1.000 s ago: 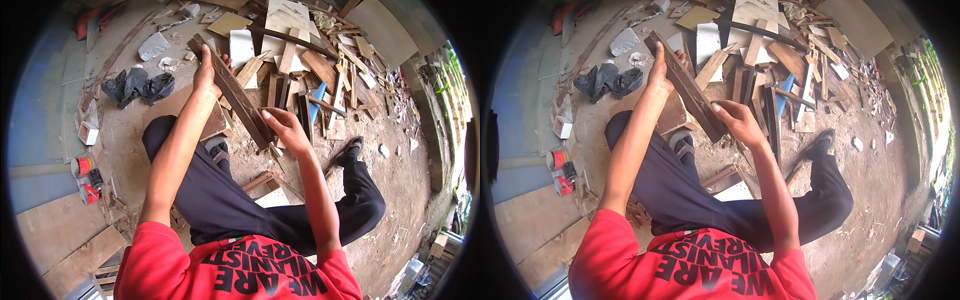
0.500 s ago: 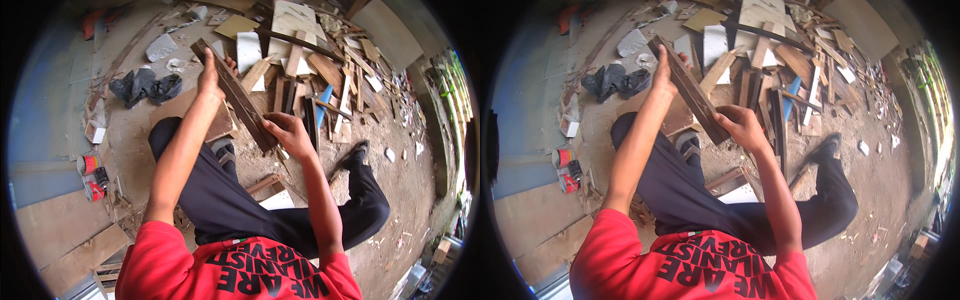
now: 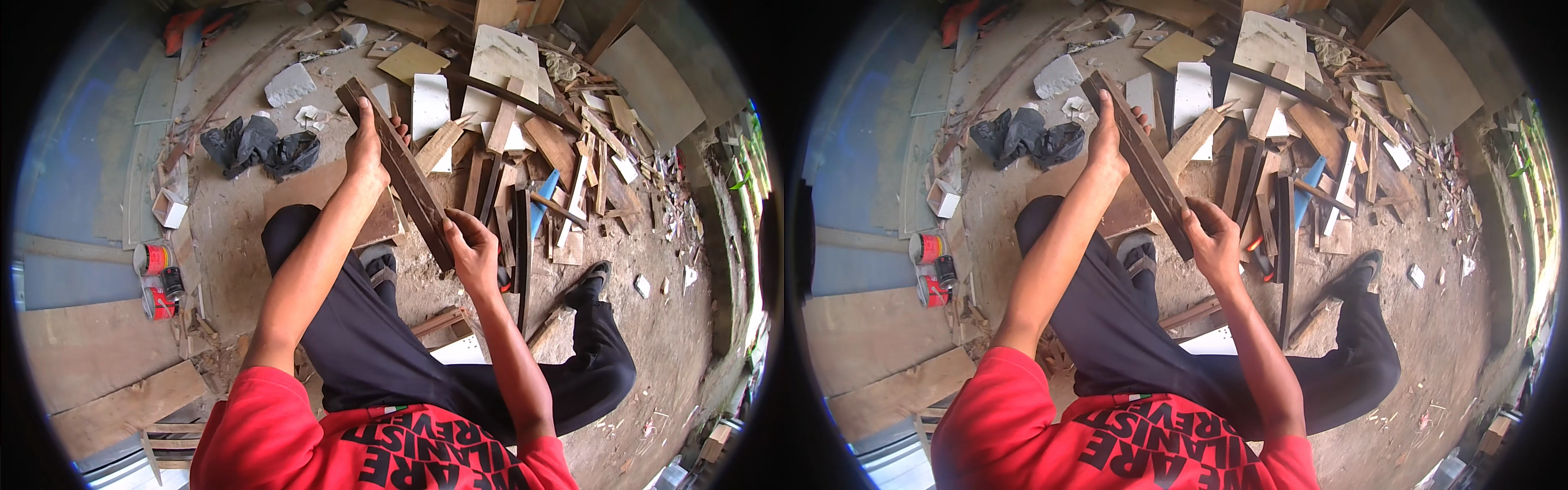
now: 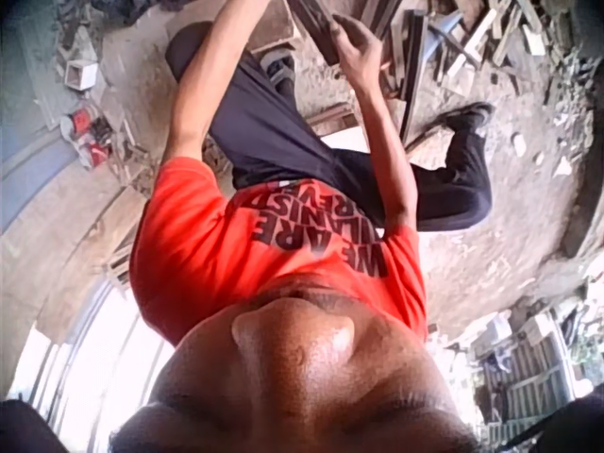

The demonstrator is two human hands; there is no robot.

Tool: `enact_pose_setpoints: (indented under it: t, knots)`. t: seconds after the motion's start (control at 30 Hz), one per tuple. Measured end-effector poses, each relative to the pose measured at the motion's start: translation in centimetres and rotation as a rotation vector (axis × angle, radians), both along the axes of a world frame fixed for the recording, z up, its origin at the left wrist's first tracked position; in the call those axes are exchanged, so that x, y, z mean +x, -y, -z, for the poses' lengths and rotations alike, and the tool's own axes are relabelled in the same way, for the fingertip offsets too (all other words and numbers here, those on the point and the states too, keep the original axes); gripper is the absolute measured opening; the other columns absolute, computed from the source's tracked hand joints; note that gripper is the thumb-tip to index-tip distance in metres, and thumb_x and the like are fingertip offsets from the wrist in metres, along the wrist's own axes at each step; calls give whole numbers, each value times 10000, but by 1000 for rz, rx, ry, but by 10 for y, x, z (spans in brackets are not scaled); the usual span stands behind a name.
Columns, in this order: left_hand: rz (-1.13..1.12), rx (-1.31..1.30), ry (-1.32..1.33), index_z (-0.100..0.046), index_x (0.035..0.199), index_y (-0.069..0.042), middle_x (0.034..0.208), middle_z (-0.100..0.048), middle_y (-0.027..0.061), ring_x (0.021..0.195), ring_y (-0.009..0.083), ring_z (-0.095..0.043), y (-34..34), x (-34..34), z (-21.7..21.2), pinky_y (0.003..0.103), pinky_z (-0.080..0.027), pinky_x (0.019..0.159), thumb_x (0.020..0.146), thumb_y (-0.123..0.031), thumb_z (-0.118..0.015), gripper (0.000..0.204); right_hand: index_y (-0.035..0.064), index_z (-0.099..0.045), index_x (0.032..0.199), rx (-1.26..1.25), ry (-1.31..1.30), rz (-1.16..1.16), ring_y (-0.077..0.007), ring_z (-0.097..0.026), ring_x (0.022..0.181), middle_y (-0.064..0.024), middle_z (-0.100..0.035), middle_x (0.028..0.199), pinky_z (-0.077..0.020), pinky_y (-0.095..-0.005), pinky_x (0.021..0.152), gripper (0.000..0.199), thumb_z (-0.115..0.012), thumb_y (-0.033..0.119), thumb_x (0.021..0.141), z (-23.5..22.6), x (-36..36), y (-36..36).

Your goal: The person sits on the floor and uses a hand saw to cut a small piece of wood. They position the wood, saw through it, and then inspect the cut piece.

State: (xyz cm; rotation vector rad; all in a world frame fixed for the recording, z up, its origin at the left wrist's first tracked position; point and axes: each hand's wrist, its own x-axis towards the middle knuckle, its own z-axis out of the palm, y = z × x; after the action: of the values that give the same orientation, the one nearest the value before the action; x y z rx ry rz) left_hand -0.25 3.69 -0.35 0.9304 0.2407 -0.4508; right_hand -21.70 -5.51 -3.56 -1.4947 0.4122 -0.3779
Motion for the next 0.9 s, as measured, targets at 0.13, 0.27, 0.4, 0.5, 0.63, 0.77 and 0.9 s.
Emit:
enact_pose_setpoints:
  t: [0.13,0.27,0.4,0.5,0.63,0.77,0.9]
  knots:
    - [-45,13,-9,-551,1036,-26,885,-628,80,779,192,-649,2,-2,-1,346,-568,724,841,-640,-615,648,-76,-619,1151,19,1,-10,-134,-631,923,-105,-701,984,-493,-278,821,332,-654,169,930,1,0,0]
    - [-73,53,4,-577,983,-16,843,-640,80,749,192,-661,4,-6,-5,337,-575,694,849,-626,-621,626,-102,-563,1224,-232,-15,-95,-172,-654,941,-168,-705,998,-505,-307,825,484,-711,221,894,-4,4,-3]
    - [-59,46,4,-569,994,-35,825,-624,67,720,183,-644,4,-10,-8,336,-569,680,852,-606,-634,592,-113,-531,1261,-226,-132,-196,-175,-663,925,-217,-698,1007,-516,-318,805,616,-770,270,843,0,3,0]
    - [-5,-28,10,-558,970,-83,801,-598,31,694,159,-613,4,-11,-9,328,-550,680,844,-564,-676,511,-109,-538,1260,-235,-106,-191,-172,-669,905,-215,-702,1008,-525,-321,785,630,-790,267,821,1,4,6]
    - [191,-175,99,-537,926,-142,779,-562,-22,685,126,-570,1,-4,-9,317,-511,702,821,-513,-734,432,-94,-544,1266,-271,-71,-159,-175,-670,925,-224,-696,1044,-527,-323,797,627,-798,254,811,9,3,13]
    - [266,-261,126,-534,909,-156,769,-553,-37,698,114,-559,2,-8,-10,314,-491,716,837,-433,-750,359,-86,-543,1269,-265,-73,-147,-179,-672,934,-220,-695,1053,-528,-325,805,639,-810,251,796,15,3,18]
    - [233,-223,121,-545,888,-137,746,-552,-23,669,121,-561,-2,-8,-3,321,-499,705,831,-299,-750,267,-81,-546,1255,-295,-31,-172,-240,-690,947,-241,-688,1034,-529,-353,796,622,-796,274,810,30,3,17]
